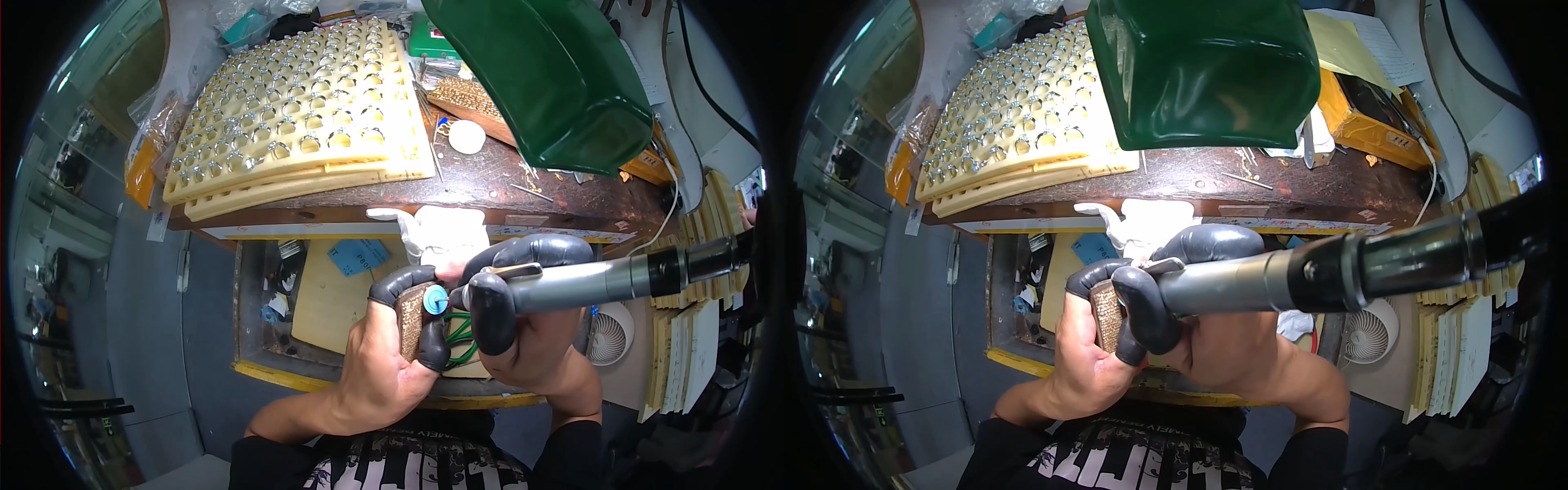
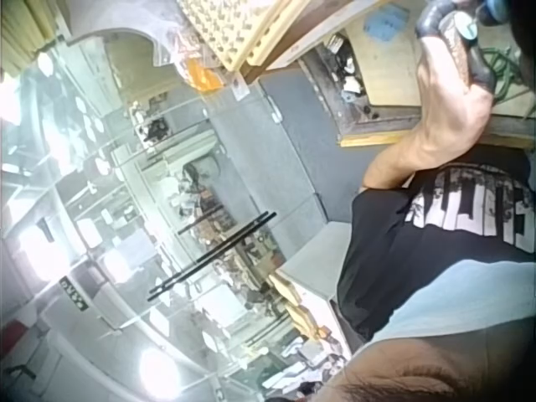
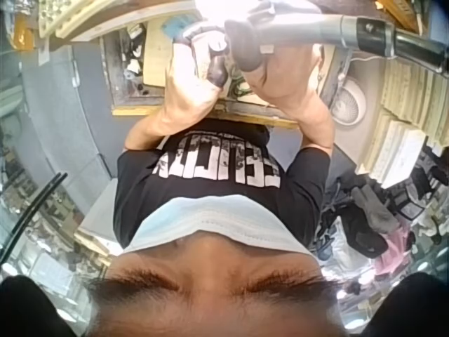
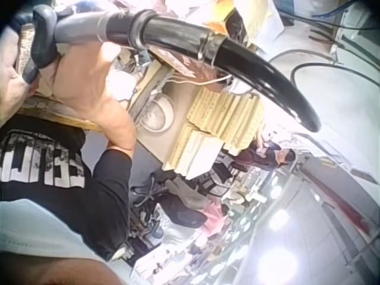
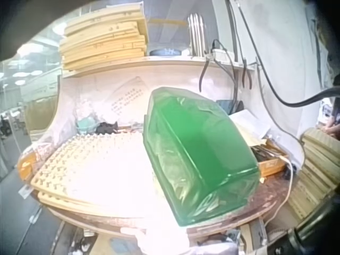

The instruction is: Polishing a jewelry ring featuring a turquoise stone using a hand-held rotary tool.

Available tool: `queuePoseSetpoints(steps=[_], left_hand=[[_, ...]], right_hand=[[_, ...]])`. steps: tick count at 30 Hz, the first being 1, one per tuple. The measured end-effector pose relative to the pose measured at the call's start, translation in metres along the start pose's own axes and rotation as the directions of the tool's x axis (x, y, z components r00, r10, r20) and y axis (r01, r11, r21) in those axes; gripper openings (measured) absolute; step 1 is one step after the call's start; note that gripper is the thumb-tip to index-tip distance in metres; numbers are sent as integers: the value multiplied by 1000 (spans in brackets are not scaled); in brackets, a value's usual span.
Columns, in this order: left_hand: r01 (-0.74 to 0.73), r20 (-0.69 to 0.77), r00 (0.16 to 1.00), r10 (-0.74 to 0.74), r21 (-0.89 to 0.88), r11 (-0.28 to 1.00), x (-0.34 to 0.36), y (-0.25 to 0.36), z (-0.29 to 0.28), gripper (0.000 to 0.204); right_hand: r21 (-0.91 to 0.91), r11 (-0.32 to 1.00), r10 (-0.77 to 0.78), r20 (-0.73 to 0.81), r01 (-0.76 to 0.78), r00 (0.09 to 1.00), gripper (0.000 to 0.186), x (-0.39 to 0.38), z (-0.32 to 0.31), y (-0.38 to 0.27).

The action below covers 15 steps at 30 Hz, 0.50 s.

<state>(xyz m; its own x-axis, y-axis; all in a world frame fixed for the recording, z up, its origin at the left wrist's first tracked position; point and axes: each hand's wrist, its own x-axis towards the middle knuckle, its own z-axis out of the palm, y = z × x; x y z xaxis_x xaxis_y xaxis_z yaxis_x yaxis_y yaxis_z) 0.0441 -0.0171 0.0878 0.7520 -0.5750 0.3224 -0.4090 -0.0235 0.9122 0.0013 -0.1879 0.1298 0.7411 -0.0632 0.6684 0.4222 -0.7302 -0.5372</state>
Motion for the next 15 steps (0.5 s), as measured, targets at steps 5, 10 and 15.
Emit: queuePoseSetpoints(steps=[5, 10, 15], left_hand=[[51, 10, 999, -50, -53, 997, -1, -1, 0, 49], [8, -17, 1000, -9, -38, 999, -2, -7, 2, 49], [130, 8, 991, -130, -132, 983, -5, -3, 2, 48]], right_hand=[[19, 1000, 6, 31, -6, 1000, 16, 0, -2, -1], [47, 999, -12, 20, 11, 1000, 16, 2, -2, 0], [61, 998, -3, -13, 3, 1000, 16, 0, 2, 3]])
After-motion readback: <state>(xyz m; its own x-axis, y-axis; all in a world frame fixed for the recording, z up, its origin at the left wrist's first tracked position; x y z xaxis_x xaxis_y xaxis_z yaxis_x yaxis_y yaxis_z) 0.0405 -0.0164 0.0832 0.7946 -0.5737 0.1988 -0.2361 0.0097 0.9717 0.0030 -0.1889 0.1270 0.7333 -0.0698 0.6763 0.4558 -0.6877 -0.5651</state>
